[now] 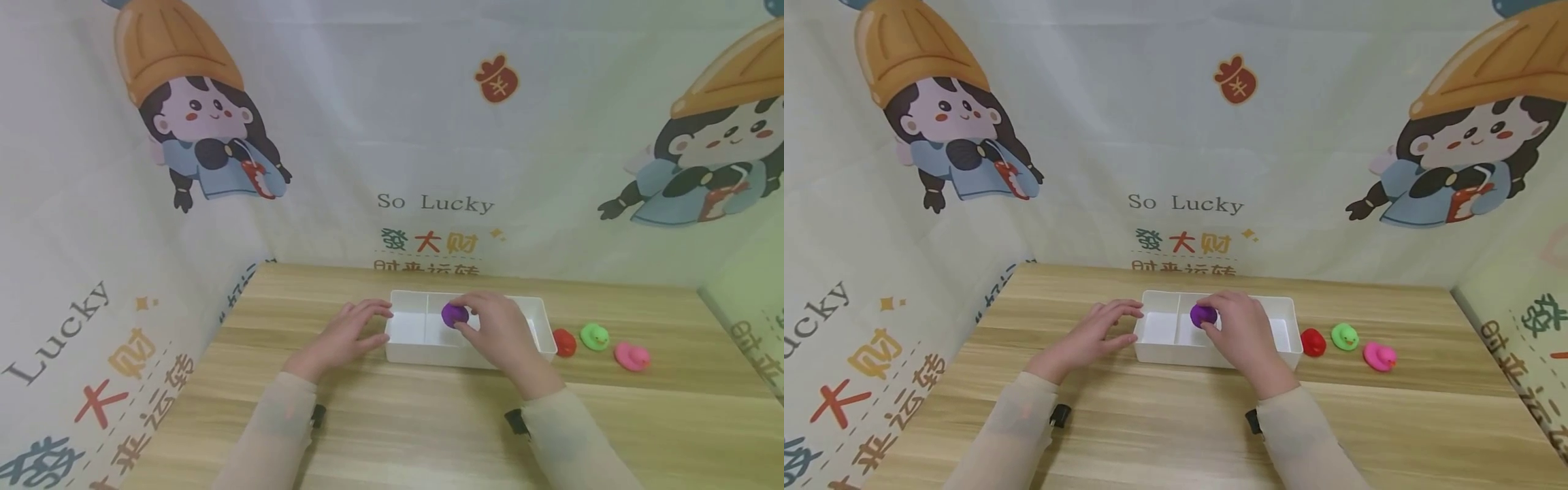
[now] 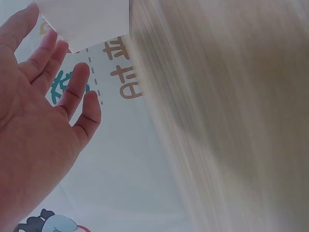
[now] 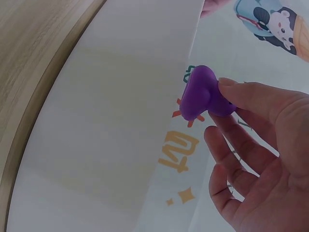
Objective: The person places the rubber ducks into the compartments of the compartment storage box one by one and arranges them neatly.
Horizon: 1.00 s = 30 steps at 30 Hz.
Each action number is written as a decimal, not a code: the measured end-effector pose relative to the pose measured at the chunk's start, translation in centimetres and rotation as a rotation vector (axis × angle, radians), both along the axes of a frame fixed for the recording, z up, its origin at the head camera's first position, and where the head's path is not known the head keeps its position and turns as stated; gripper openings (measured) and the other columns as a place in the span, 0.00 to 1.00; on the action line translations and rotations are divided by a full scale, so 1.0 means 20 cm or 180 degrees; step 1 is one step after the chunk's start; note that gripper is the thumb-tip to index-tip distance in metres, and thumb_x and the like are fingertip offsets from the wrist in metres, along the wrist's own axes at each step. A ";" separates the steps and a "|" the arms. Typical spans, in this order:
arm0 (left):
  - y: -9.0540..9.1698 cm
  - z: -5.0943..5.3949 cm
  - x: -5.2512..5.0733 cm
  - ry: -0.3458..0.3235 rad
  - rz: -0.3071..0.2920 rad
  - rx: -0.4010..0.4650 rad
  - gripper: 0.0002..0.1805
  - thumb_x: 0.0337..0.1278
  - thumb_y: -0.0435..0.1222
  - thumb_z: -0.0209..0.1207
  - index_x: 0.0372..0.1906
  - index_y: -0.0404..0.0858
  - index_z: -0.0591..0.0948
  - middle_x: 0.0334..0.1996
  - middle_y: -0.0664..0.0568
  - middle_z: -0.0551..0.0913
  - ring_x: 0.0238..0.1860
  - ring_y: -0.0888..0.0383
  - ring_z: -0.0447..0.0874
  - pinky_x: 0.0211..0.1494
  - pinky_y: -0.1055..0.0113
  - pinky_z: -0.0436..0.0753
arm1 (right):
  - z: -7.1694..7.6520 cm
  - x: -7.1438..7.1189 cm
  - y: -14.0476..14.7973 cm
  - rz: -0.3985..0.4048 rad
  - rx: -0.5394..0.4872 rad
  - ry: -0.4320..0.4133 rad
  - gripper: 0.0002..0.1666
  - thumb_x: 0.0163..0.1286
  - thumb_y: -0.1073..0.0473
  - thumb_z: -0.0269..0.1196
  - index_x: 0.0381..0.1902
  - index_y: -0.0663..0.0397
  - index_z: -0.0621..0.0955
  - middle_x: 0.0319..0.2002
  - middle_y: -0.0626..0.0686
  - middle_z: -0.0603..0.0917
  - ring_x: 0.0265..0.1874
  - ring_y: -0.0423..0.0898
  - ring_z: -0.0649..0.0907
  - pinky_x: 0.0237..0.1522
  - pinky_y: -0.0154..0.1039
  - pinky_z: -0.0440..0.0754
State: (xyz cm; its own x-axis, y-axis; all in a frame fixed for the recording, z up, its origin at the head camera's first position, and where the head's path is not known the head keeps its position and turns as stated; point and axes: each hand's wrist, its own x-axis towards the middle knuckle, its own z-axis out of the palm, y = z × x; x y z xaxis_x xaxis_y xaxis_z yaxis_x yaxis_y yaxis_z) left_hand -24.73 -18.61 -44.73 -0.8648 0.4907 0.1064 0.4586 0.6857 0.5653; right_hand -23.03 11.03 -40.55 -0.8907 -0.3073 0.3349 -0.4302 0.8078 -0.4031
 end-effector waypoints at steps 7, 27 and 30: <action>-0.01 0.00 0.00 0.0007 0.0023 -0.0021 0.24 0.70 0.44 0.64 0.66 0.43 0.77 0.76 0.53 0.69 0.69 0.47 0.67 0.74 0.45 0.69 | 0.01 -0.02 -0.06 0.0102 0.0030 0.0066 0.15 0.63 0.58 0.76 0.48 0.48 0.89 0.47 0.49 0.91 0.45 0.48 0.86 0.53 0.49 0.84; 0.00 0.00 0.00 0.0020 0.0028 -0.0038 0.23 0.71 0.44 0.63 0.66 0.43 0.77 0.76 0.53 0.70 0.71 0.47 0.66 0.74 0.44 0.69 | -0.01 -0.07 -0.23 0.0236 0.0036 0.0071 0.17 0.62 0.56 0.77 0.49 0.46 0.89 0.48 0.49 0.91 0.48 0.49 0.87 0.57 0.49 0.83; 0.00 0.00 -0.01 0.0022 0.0019 -0.0037 0.23 0.71 0.43 0.63 0.66 0.43 0.77 0.76 0.52 0.70 0.71 0.47 0.66 0.75 0.44 0.68 | -0.02 -0.07 -0.25 0.0257 0.0030 0.0078 0.16 0.62 0.56 0.77 0.48 0.46 0.89 0.48 0.49 0.91 0.47 0.48 0.86 0.55 0.48 0.84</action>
